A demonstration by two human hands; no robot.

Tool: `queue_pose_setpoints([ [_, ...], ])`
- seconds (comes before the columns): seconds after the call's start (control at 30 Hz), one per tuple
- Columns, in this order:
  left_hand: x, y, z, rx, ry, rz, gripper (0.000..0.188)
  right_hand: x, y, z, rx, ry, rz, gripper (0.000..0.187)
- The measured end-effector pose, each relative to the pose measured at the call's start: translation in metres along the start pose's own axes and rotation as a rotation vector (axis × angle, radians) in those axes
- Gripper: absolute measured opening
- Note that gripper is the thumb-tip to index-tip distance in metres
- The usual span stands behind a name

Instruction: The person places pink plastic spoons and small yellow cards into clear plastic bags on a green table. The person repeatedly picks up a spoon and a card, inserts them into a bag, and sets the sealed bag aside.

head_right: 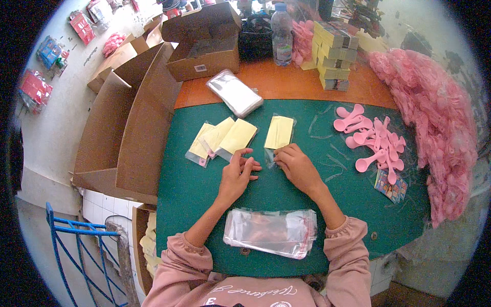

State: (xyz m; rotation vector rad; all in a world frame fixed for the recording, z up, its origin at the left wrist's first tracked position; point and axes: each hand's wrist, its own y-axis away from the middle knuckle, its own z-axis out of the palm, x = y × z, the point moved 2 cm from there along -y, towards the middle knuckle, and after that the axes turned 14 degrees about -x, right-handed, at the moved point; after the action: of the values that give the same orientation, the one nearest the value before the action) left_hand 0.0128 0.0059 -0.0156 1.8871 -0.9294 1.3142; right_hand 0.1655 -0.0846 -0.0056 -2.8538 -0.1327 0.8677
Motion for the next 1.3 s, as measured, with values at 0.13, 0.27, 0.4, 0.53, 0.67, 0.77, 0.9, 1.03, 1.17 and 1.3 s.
queue_pose_setpoints([
  [0.13, -0.004, -0.004, 0.003, -0.150, 0.581, -0.140, 0.037, -0.008, -0.002, -0.009, 0.061, -0.134, -0.028, 0.015],
  [0.27, -0.013, -0.005, 0.003, -0.215, 0.509, -0.060, 0.045, -0.029, -0.004, -0.016, -0.009, -0.082, -0.140, 0.015],
  [0.4, -0.016, -0.005, 0.004, -0.377, 0.564, -0.059, 0.046, -0.033, -0.003, -0.009, -0.069, -0.117, -0.041, 0.014],
  [0.53, -0.006, -0.001, 0.010, -0.529, 0.726, -0.103, 0.056, -0.037, -0.003, -0.004, -0.074, -0.062, 0.002, 0.017],
  [0.67, -0.006, 0.000, 0.010, -0.512, 0.921, -0.151, 0.062, -0.039, -0.003, -0.004, -0.115, -0.049, -0.015, 0.018],
  [0.77, -0.011, -0.001, 0.012, -0.497, 1.000, -0.141, 0.062, -0.041, -0.003, -0.003, -0.136, -0.038, 0.013, 0.016],
  [0.9, -0.009, -0.002, 0.011, -0.459, 1.039, -0.169, 0.059, -0.044, -0.003, 0.001, -0.152, 0.157, -0.029, 0.019],
  [1.03, -0.012, -0.002, 0.011, -0.402, 0.993, -0.171, 0.057, -0.046, -0.002, 0.009, -0.108, 0.277, -0.075, 0.017],
  [1.17, -0.008, -0.002, 0.014, -0.354, 0.866, -0.209, 0.060, -0.045, 0.000, 0.009, -0.127, 0.296, -0.081, 0.015],
  [1.3, -0.008, -0.003, 0.020, -0.349, 0.766, -0.183, 0.062, -0.035, 0.000, -0.005, -0.283, -0.050, -0.132, 0.014],
])
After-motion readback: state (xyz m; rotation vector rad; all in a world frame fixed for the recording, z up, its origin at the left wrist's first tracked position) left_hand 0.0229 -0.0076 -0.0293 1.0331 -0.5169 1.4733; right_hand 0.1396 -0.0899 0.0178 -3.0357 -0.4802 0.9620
